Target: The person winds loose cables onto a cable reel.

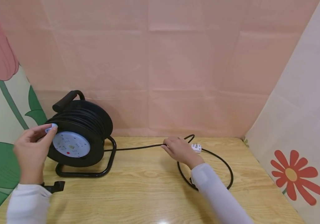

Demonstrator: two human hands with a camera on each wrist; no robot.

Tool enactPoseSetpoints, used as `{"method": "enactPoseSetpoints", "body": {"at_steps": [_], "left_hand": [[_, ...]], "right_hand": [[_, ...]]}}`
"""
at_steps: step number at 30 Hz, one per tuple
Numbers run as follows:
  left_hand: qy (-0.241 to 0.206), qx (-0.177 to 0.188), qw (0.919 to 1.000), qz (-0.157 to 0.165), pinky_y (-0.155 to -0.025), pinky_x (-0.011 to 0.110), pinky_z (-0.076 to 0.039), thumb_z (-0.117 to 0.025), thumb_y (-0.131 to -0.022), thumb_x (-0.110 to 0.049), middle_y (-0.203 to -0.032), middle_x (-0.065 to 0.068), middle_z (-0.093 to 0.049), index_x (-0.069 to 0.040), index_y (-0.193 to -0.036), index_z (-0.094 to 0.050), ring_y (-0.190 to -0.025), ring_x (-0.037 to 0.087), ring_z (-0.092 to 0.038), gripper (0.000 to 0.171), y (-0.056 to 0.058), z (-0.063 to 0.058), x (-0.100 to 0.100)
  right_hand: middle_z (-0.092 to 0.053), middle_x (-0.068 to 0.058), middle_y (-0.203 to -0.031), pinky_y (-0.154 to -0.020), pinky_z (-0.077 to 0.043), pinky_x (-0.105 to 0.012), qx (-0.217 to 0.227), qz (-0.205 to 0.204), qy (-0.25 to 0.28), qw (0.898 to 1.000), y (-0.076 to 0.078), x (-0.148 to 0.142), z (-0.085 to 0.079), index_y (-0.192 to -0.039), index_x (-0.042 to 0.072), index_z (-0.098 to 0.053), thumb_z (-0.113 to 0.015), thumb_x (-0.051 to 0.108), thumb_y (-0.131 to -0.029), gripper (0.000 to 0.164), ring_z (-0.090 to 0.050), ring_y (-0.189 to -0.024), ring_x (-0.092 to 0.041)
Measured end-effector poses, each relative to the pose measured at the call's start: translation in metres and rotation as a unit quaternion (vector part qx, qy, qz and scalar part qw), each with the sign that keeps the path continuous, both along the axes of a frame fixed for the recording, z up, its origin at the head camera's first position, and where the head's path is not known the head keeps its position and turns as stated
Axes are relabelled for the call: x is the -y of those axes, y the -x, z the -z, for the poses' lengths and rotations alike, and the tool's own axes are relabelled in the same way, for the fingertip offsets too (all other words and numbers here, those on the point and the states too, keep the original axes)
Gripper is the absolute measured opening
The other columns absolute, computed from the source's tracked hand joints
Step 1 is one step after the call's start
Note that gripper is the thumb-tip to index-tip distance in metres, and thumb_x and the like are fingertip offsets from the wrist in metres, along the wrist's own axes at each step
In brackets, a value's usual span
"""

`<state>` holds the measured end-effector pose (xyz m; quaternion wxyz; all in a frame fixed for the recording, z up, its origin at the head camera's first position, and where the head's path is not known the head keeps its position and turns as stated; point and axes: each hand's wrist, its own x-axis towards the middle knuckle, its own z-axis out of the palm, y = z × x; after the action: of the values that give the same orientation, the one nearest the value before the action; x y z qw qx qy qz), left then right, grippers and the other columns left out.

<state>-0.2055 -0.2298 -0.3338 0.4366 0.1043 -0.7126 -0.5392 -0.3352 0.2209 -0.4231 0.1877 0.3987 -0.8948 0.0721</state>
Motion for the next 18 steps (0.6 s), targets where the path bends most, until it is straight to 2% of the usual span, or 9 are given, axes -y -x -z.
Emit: {"method": "enactPoseSetpoints", "body": {"at_steps": [7, 13, 18], "left_hand": [[0.041, -0.018, 0.999, 0.001, -0.075, 0.008, -0.05, -0.083, -0.084, -0.023, -0.098, -0.004, -0.06, -0.005, -0.104, -0.079, -0.084, 0.003, -0.064, 0.027, 0.0, 0.001, -0.006], [0.089, -0.051, 0.9947, -0.01, -0.074, 0.009, -0.05, -0.084, -0.083, -0.025, -0.092, -0.001, -0.063, -0.005, -0.097, -0.081, -0.081, 0.005, -0.062, 0.024, -0.001, -0.001, -0.011], [0.131, -0.06, 0.9894, -0.015, -0.072, 0.008, -0.05, -0.084, -0.083, -0.024, -0.09, 0.001, -0.065, -0.005, -0.095, -0.081, -0.08, 0.005, -0.061, 0.023, 0.001, -0.003, -0.014]], "right_hand": [[-0.064, 0.006, -0.094, -0.087, -0.047, -0.047, 0.022, 0.012, -0.012, 1.0, 0.007, 0.011, -0.004, -0.107, 0.016, -0.063, -0.048, 0.031, -0.108, 0.022, -0.06, -0.083, -0.014], [-0.064, 0.004, -0.095, -0.088, -0.047, -0.046, 0.031, 0.012, -0.016, 0.999, 0.01, 0.02, -0.006, -0.109, 0.015, -0.064, -0.05, 0.028, -0.107, 0.019, -0.06, -0.084, -0.015], [-0.065, 0.004, -0.098, -0.086, -0.046, -0.046, 0.034, 0.018, -0.018, 0.999, 0.015, 0.027, -0.005, -0.111, 0.016, -0.063, -0.049, 0.029, -0.107, 0.019, -0.061, -0.086, -0.015]]}}
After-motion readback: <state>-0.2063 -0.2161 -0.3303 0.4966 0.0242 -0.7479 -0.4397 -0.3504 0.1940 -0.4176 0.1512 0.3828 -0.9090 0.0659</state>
